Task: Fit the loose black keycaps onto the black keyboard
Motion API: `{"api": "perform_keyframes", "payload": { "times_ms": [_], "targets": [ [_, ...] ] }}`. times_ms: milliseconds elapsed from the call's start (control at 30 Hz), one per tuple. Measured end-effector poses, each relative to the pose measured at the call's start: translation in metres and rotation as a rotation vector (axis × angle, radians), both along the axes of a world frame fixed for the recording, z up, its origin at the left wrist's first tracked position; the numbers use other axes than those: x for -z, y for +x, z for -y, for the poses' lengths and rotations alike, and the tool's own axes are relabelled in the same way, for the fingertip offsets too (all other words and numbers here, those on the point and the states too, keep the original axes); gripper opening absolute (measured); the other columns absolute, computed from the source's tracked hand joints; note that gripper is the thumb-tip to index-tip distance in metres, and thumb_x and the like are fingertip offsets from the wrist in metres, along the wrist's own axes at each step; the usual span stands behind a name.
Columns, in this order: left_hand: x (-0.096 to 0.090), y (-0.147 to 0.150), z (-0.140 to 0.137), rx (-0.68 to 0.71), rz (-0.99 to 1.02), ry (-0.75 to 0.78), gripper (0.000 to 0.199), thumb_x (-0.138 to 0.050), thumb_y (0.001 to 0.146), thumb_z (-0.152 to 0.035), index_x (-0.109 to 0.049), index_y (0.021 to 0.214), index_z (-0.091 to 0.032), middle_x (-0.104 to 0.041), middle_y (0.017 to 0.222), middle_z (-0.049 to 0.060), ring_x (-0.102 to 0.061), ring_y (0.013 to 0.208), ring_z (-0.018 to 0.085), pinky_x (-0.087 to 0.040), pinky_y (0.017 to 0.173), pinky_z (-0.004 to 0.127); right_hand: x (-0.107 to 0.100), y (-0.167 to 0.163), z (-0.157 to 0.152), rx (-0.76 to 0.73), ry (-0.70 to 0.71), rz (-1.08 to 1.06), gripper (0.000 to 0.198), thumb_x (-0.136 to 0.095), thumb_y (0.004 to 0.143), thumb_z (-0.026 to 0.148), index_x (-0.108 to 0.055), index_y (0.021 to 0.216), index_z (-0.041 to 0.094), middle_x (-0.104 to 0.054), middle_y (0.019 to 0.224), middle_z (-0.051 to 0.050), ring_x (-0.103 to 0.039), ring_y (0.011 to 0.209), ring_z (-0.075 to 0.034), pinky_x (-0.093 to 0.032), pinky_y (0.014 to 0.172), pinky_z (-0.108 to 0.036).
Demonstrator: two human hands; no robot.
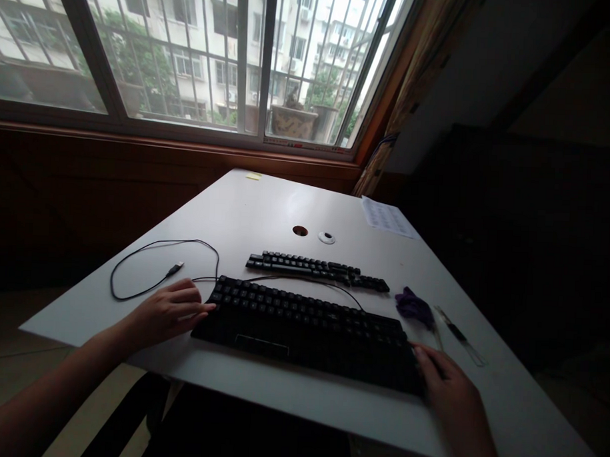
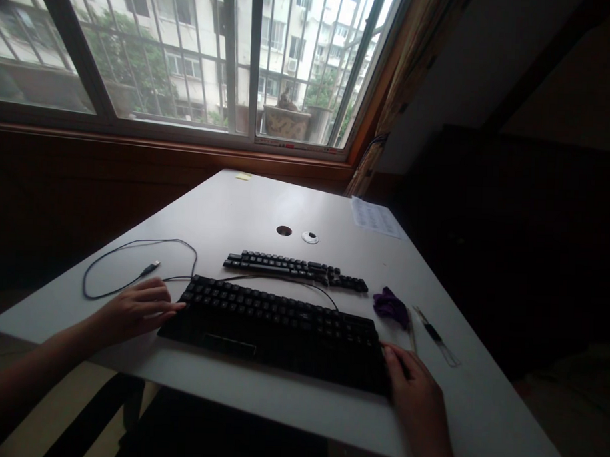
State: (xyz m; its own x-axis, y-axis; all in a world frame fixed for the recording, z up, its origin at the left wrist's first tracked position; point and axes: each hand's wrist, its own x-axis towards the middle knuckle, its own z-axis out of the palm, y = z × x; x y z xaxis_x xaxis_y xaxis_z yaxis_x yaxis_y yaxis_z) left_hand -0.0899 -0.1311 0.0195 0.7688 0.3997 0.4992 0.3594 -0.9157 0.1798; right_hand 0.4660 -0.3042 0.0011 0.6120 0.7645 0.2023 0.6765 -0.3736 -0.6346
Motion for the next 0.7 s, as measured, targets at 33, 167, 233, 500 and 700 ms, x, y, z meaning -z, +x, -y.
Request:
{"api": "perform_keyframes", "payload": {
  "times_ms": [33, 167, 233, 500, 700],
  "targets": [
    [0.0004, -0.0002, -0.0003, 0.003, 0.012, 0.000, 0.026, -0.063, 0.100, -0.014, -0.073, 0.122, -0.024, -0.068, 0.087, 0.004, -0.061, 0.082, 0.016, -0.053, 0.073, 0.026, 0.0000, 0.0002, -0.0002, 0.000, -0.004, -0.006, 0.053, -0.056, 0.079, 0.066, -0.081, 0.100, 0.023, -0.079, 0.110, -0.009, -0.072, 0.101, -0.032, -0.054, 0.091, -0.040],
    [0.0021, -0.0015, 0.0006, -0.016, 0.048, 0.004, 0.032, -0.063, 0.100, -0.014, -0.071, 0.128, -0.027, -0.068, 0.092, 0.004, -0.062, 0.084, 0.016, -0.054, 0.076, 0.027, 0.0010, 0.0017, 0.0002, -0.006, -0.011, -0.015, 0.053, -0.056, 0.080, 0.065, -0.080, 0.102, 0.023, -0.079, 0.112, -0.009, -0.071, 0.104, -0.032, -0.054, 0.095, -0.041],
    [0.0023, -0.0015, 0.0017, -0.034, 0.052, -0.004, 0.035, -0.062, 0.100, -0.016, -0.069, 0.132, -0.027, -0.069, 0.095, 0.005, -0.063, 0.086, 0.016, -0.056, 0.077, 0.027, 0.0028, 0.0033, 0.0009, -0.012, -0.013, -0.006, 0.052, -0.057, 0.082, 0.065, -0.080, 0.104, 0.024, -0.078, 0.114, -0.009, -0.071, 0.105, -0.032, -0.054, 0.095, -0.041],
    [-0.0023, 0.0009, 0.0042, -0.046, 0.048, 0.021, 0.033, -0.059, 0.101, -0.015, -0.072, 0.128, -0.028, -0.068, 0.094, 0.005, -0.063, 0.085, 0.016, -0.056, 0.076, 0.027, 0.0068, 0.0058, 0.0007, -0.016, -0.002, -0.001, 0.051, -0.056, 0.083, 0.064, -0.080, 0.102, 0.024, -0.079, 0.111, -0.009, -0.072, 0.104, -0.032, -0.054, 0.094, -0.040],
    [0.0021, -0.0023, 0.0035, -0.059, 0.033, 0.012, 0.034, -0.059, 0.101, -0.016, -0.072, 0.130, -0.028, -0.068, 0.097, 0.005, -0.063, 0.087, 0.016, -0.057, 0.078, 0.027, 0.0006, 0.0001, 0.0002, -0.009, -0.014, -0.011, 0.053, -0.055, 0.081, 0.065, -0.080, 0.101, 0.023, -0.079, 0.110, -0.009, -0.071, 0.103, -0.032, -0.054, 0.095, -0.041]
  ]
}}
